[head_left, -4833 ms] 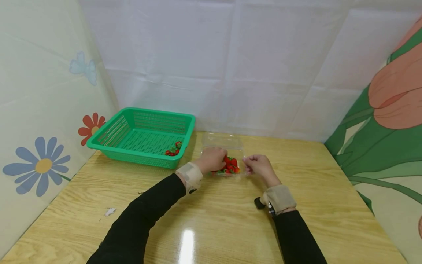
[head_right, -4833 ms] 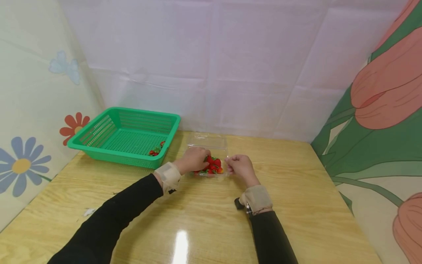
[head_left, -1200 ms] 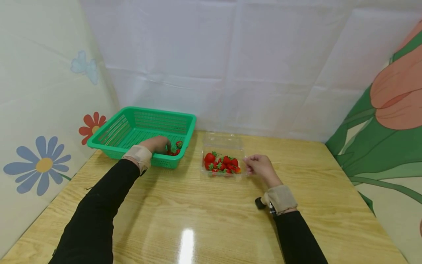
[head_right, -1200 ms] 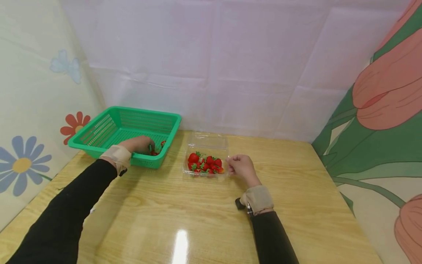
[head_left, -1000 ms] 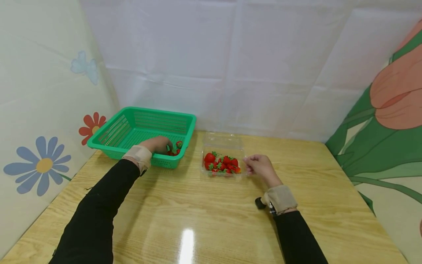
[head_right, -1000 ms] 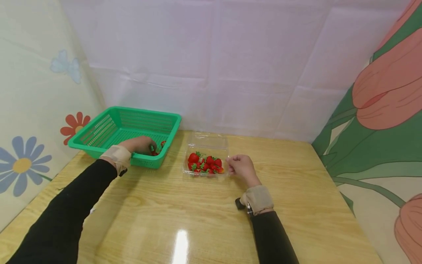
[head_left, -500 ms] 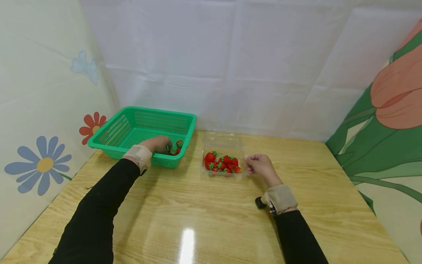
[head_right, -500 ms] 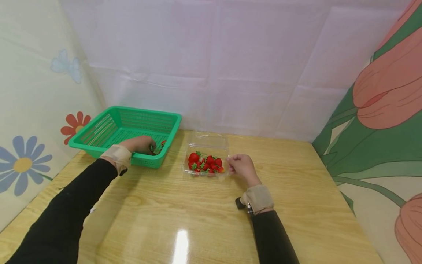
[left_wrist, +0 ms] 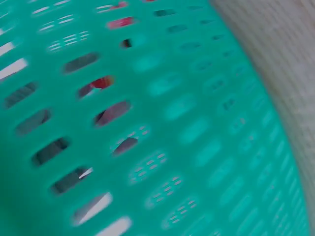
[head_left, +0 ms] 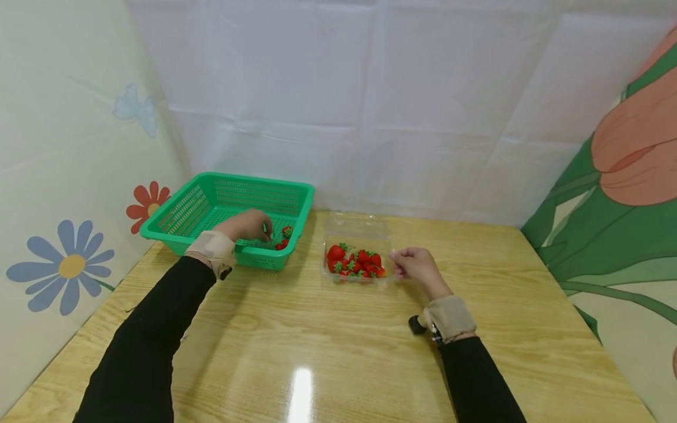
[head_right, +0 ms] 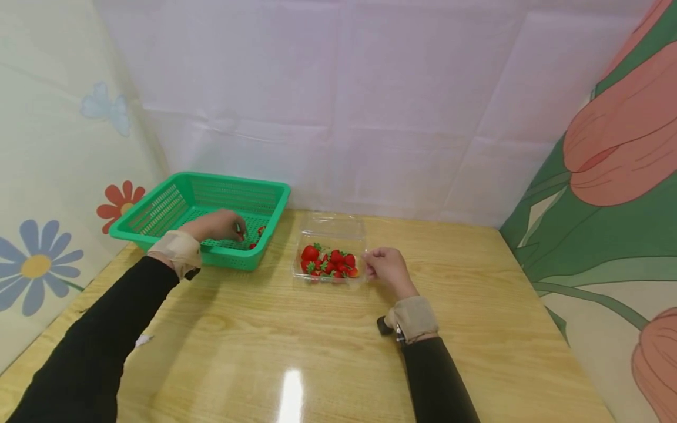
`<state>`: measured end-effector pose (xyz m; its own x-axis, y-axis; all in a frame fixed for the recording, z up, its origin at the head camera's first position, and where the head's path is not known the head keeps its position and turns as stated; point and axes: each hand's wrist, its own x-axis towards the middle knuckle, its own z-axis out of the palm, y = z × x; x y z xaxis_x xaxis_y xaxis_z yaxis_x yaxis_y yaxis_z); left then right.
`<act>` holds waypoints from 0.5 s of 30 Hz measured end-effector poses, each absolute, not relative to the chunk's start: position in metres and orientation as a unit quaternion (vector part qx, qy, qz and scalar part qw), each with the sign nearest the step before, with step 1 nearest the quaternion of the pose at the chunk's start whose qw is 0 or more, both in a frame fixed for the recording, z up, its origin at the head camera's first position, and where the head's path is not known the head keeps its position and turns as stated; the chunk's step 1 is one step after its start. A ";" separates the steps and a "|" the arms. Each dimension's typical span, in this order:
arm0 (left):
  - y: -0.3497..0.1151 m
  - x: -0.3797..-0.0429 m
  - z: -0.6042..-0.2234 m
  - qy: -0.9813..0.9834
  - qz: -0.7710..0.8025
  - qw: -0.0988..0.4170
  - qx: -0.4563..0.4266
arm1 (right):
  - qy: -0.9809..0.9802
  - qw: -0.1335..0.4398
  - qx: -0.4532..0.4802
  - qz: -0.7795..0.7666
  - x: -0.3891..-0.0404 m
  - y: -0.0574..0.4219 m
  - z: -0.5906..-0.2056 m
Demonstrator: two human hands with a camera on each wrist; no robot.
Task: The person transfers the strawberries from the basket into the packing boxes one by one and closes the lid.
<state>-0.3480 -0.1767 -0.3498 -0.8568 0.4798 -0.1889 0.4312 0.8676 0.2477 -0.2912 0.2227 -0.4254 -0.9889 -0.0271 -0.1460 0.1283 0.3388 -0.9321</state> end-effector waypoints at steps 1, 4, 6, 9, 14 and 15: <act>-0.178 -0.347 -0.347 0.959 0.099 0.112 0.241 | 0.815 0.069 0.029 -0.574 -0.291 0.223 -0.425; -0.180 -0.342 -0.338 0.960 0.106 0.079 0.248 | 0.814 0.070 0.029 -0.576 -0.292 0.222 -0.425; -0.181 -0.338 -0.331 0.960 0.114 0.058 0.251 | 0.814 0.071 0.028 -0.575 -0.292 0.222 -0.424; -0.181 -0.331 -0.322 0.960 0.127 0.034 0.247 | 0.815 0.072 0.026 -0.574 -0.291 0.222 -0.423; -0.173 -0.321 -0.315 0.959 0.149 -0.008 0.242 | 0.816 0.073 0.024 -0.573 -0.290 0.222 -0.422; -0.170 -0.320 -0.314 0.958 0.154 -0.016 0.243 | 0.816 0.072 0.024 -0.573 -0.290 0.222 -0.422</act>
